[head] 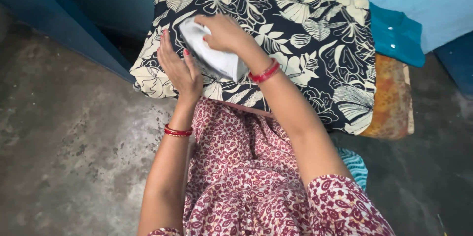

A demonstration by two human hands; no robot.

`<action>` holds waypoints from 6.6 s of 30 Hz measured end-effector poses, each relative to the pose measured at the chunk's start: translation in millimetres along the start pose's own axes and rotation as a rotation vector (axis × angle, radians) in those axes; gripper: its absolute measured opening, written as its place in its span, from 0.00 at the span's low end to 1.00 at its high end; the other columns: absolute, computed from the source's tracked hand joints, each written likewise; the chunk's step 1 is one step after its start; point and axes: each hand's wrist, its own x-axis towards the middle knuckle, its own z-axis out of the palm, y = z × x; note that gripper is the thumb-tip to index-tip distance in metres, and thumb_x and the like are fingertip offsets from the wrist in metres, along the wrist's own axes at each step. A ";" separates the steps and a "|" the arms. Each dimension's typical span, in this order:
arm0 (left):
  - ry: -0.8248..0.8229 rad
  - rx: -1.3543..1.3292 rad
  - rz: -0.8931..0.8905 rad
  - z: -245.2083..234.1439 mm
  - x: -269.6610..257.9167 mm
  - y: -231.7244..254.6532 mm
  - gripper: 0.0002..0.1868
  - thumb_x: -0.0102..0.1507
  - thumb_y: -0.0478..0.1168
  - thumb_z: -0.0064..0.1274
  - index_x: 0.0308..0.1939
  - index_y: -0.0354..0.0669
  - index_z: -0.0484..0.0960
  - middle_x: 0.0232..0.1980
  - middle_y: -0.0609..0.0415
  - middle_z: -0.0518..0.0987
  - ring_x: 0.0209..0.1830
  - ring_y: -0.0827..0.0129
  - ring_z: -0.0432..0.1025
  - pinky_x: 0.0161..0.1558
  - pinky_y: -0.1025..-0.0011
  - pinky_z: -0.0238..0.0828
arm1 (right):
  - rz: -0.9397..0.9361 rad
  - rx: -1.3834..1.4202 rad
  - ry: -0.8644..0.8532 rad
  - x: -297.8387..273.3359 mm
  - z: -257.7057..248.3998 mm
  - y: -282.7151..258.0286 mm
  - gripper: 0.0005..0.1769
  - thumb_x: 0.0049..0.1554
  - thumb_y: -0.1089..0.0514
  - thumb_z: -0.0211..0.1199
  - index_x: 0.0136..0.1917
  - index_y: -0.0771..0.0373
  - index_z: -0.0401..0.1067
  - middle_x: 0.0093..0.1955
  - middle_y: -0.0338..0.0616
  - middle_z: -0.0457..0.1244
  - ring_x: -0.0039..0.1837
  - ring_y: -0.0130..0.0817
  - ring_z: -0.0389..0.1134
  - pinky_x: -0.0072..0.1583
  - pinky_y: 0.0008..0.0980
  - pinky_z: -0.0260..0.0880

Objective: Iron a floral-patterned cloth on a flat surface.

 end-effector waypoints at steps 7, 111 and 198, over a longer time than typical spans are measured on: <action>0.031 -0.044 0.056 -1.7 3.0 1.3 0.28 0.76 0.44 0.37 0.77 0.33 0.59 0.79 0.41 0.65 0.81 0.51 0.58 0.81 0.51 0.44 | 0.099 -0.015 -0.161 -115.5 -55.2 -40.9 0.28 0.54 0.54 0.65 0.68 0.46 0.68 0.38 0.55 0.70 0.43 0.56 0.73 0.50 0.53 0.72; -0.565 0.142 0.245 34.2 -34.5 43.3 0.26 0.68 0.48 0.44 0.64 0.36 0.77 0.70 0.40 0.74 0.74 0.50 0.64 0.75 0.49 0.49 | 0.491 -0.267 0.060 -151.4 -76.3 52.1 0.22 0.57 0.56 0.63 0.65 0.55 0.69 0.45 0.59 0.70 0.50 0.61 0.72 0.53 0.56 0.71; -0.397 0.064 0.270 30.5 -36.0 46.7 0.23 0.66 0.41 0.49 0.62 0.33 0.77 0.64 0.38 0.78 0.67 0.49 0.71 0.71 0.52 0.59 | 0.318 -0.160 -0.008 -164.9 -80.7 -30.4 0.24 0.55 0.56 0.66 0.65 0.50 0.70 0.39 0.55 0.70 0.45 0.59 0.72 0.46 0.56 0.71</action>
